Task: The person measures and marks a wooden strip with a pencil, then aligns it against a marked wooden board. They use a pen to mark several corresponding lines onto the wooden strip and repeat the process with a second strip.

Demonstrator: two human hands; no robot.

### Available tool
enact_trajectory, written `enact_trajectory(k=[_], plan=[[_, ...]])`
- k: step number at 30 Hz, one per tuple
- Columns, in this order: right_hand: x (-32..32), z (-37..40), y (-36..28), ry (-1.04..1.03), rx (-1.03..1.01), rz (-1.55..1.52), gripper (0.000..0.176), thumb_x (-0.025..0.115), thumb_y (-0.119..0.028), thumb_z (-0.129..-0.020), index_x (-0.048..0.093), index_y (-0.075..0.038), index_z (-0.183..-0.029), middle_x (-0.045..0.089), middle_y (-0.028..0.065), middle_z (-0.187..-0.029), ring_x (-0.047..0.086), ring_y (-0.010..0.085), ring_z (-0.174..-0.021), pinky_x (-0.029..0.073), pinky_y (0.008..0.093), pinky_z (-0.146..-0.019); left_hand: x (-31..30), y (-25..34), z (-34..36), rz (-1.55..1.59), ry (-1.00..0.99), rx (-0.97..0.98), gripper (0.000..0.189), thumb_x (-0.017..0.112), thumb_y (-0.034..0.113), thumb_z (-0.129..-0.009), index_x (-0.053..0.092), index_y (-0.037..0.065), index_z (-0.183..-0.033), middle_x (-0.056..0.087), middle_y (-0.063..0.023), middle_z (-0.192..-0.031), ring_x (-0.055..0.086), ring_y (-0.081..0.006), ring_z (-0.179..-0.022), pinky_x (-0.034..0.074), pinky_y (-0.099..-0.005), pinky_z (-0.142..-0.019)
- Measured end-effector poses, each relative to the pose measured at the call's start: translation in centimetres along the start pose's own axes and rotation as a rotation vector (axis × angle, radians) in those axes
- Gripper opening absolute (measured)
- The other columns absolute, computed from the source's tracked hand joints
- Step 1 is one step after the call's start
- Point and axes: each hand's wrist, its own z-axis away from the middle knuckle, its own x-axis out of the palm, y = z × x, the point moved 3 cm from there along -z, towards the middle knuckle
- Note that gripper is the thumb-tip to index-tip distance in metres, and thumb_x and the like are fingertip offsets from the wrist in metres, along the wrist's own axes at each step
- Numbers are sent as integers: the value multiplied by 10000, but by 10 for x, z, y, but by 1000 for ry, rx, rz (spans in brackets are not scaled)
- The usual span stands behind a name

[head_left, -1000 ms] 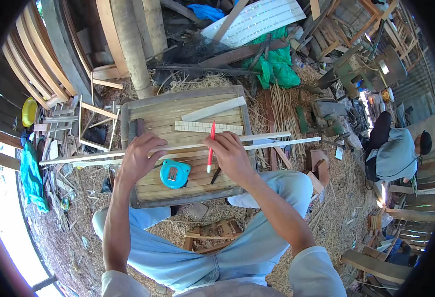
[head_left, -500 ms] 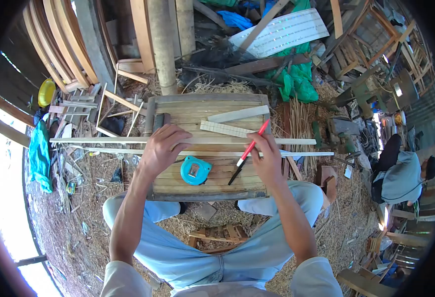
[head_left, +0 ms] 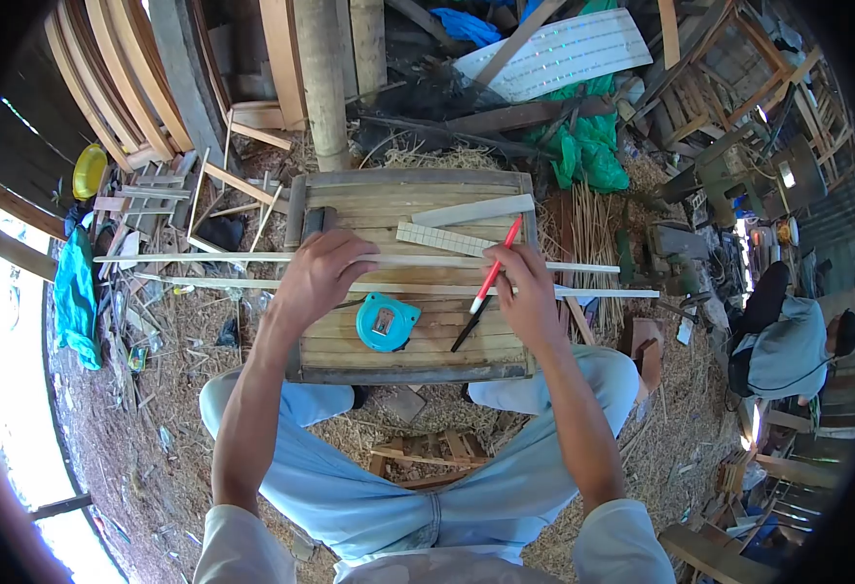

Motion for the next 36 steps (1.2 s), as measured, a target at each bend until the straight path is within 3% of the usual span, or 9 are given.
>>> enact_trajectory(k=[7, 12, 19, 26, 28, 29, 31, 33, 36], plan=[[0, 11, 62, 21, 196, 38, 410, 579, 164, -760, 634, -46, -1109, 594, 157, -1055, 571, 386, -985, 480, 462, -843, 39, -33, -18, -225, 81, 74, 308, 629, -19, -822, 674, 70, -1114, 692, -78, -1087, 636, -274, -1049, 459, -415, -963], [-1, 4, 81, -3, 132, 183, 417, 592, 165, -729, 632, -42, -1088, 580, 157, -1043, 559, 391, -995, 470, 476, -859, 53, -31, -26, -193, 174, 67, 350, 650, 7, -839, 639, 53, -1185, 664, -104, -1198, 608, -310, -1145, 424, -463, -1081], [-5, -18, 97, -56, -20, 280, 379, 650, 74, -749, 639, -73, -1098, 621, 132, -1028, 569, 387, -1028, 439, 502, -929, 60, -48, -22, -119, 20, 25, 454, 638, 35, -897, 590, 95, -1345, 584, -107, -1395, 516, -330, -1324, 336, -502, -1186], [6, 6, 49, -68, 177, 128, 283, 712, -93, -877, 652, -110, -1152, 677, 118, -1052, 618, 367, -1030, 457, 466, -969, 33, -57, -18, -232, 31, -40, 362, 641, 42, -890, 664, 113, -1244, 624, -109, -1345, 557, -304, -1284, 328, -550, -1177], [26, 15, 28, -270, 107, -178, 296, 719, -113, -887, 645, -107, -1174, 670, 114, -1078, 618, 354, -1030, 482, 441, -925, 15, -62, -17, -131, 27, -105, 347, 642, 41, -882, 674, 85, -1224, 648, -137, -1309, 563, -329, -1276, 324, -518, -1165], [34, 20, 16, -279, 109, -187, 296, 719, -113, -887, 645, -107, -1174, 670, 114, -1078, 618, 354, -1030, 482, 441, -925, 2, -61, -17, -127, 68, -80, 302, 619, 8, -892, 681, 50, -1184, 697, -164, -1186, 641, -344, -1148, 423, -466, -1072], [47, 19, -15, -291, -137, 23, 355, 728, -63, -841, 642, -95, -1183, 654, 114, -1081, 613, 354, -1021, 504, 446, -885, -22, -55, -7, -23, 101, -184, 284, 605, -13, -898, 681, 35, -1168, 710, -171, -1130, 667, -346, -1083, 466, -439, -1009], [63, 17, -10, -331, -124, 25, 383, 723, -36, -814, 641, -93, -1184, 644, 115, -1073, 611, 351, -1016, 505, 453, -876, -34, -62, 4, 63, 183, -202, 261, 567, -65, -911, 675, 1, -1139, 724, -182, -1040, 707, -336, -952, 544, -382, -857], [71, 10, -7, -369, -74, -3, 459, 700, 52, -742, 639, -78, -1178, 622, 128, -1032, 607, 354, -987, 513, 463, -846, -37, -67, 19, 40, 119, -267, 220, 611, -21, -891, 684, 14, -1096, 717, -192, -1032, 692, -367, -972, 545, -424, -858]])
